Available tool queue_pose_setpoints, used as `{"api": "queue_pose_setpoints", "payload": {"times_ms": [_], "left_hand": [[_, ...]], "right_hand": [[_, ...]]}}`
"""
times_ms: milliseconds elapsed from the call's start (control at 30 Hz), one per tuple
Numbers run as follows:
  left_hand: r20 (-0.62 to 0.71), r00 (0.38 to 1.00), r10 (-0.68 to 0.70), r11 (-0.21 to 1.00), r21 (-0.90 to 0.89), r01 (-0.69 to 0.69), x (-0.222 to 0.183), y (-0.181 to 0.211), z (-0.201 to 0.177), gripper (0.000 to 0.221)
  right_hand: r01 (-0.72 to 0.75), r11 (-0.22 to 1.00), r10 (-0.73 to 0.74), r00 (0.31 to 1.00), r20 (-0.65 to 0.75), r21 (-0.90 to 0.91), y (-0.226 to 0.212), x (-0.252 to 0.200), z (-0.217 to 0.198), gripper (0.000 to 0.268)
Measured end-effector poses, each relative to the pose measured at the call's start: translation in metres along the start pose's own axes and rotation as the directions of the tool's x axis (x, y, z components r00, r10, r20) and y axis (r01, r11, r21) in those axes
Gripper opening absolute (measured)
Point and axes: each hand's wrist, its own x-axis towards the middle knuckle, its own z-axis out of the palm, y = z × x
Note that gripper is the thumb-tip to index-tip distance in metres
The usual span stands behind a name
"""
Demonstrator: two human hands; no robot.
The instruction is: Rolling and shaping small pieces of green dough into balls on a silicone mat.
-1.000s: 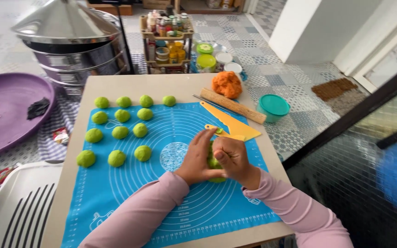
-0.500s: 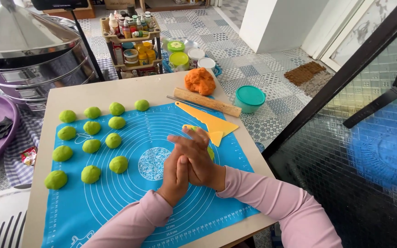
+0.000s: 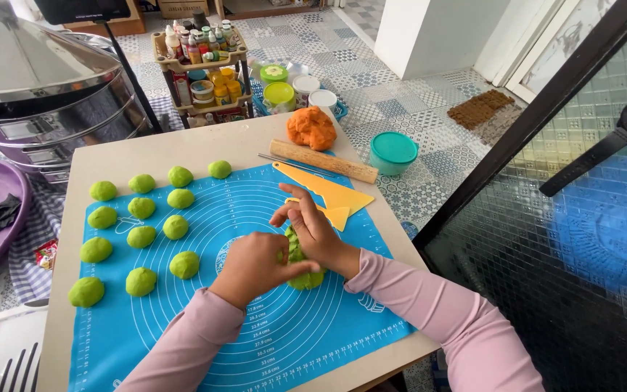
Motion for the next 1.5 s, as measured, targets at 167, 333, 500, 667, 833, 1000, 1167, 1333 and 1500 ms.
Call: {"api": "queue_pose_setpoints", "payload": {"times_ms": [167, 333, 500, 667, 833, 1000, 1167, 1333, 1500], "left_hand": [[0.071, 0.997, -0.025, 0.998, 0.059, 0.021, 0.004, 0.003, 0.016, 0.047], [0.054, 0.998, -0.028, 0.998, -0.050, 0.031, 0.007, -0.010, 0.034, 0.039], [-0.133, 0.967, -0.219, 0.901, -0.408, 0.148, 0.017, -0.042, 0.068, 0.042], [-0.238, 0.928, -0.287, 0.825, -0.554, 0.113, 0.019, -0.050, 0.067, 0.038], [-0.355, 0.875, -0.330, 0.838, -0.537, 0.098, 0.019, -0.061, 0.075, 0.039], [-0.500, 0.815, -0.294, 0.763, -0.636, -0.115, 0.023, -0.084, 0.098, 0.038], [-0.562, 0.721, -0.405, 0.563, -0.775, -0.288, 0.021, -0.060, 0.057, 0.032], [-0.573, 0.738, -0.357, 0.567, -0.761, -0.317, 0.017, -0.048, 0.047, 0.043], [-0.490, 0.812, -0.317, 0.543, -0.796, -0.269, 0.016, -0.041, 0.057, 0.045]], "right_hand": [[-0.118, 0.990, 0.114, 0.992, 0.061, 0.071, -0.004, 0.002, -0.002, 0.040], [-0.207, 0.974, 0.196, 0.974, 0.110, 0.094, -0.002, 0.003, -0.003, 0.037], [0.000, 0.999, 0.014, 0.957, 0.290, -0.050, -0.002, 0.008, -0.006, 0.066], [0.072, 0.923, 0.086, 0.919, 0.385, -0.378, 0.006, 0.004, -0.003, 0.085], [0.026, 0.923, 0.137, 0.910, 0.390, -0.385, 0.002, 0.007, -0.005, 0.100], [0.166, 0.936, -0.033, 0.919, 0.392, -0.310, 0.023, -0.002, -0.004, 0.097], [0.351, 0.868, -0.200, 0.894, 0.400, -0.352, 0.017, -0.008, 0.003, 0.073], [0.368, 0.861, -0.253, 0.908, 0.333, -0.350, 0.016, -0.008, 0.007, 0.074], [0.319, 0.877, -0.232, 0.936, 0.264, -0.359, 0.025, -0.011, 0.008, 0.087]]}}
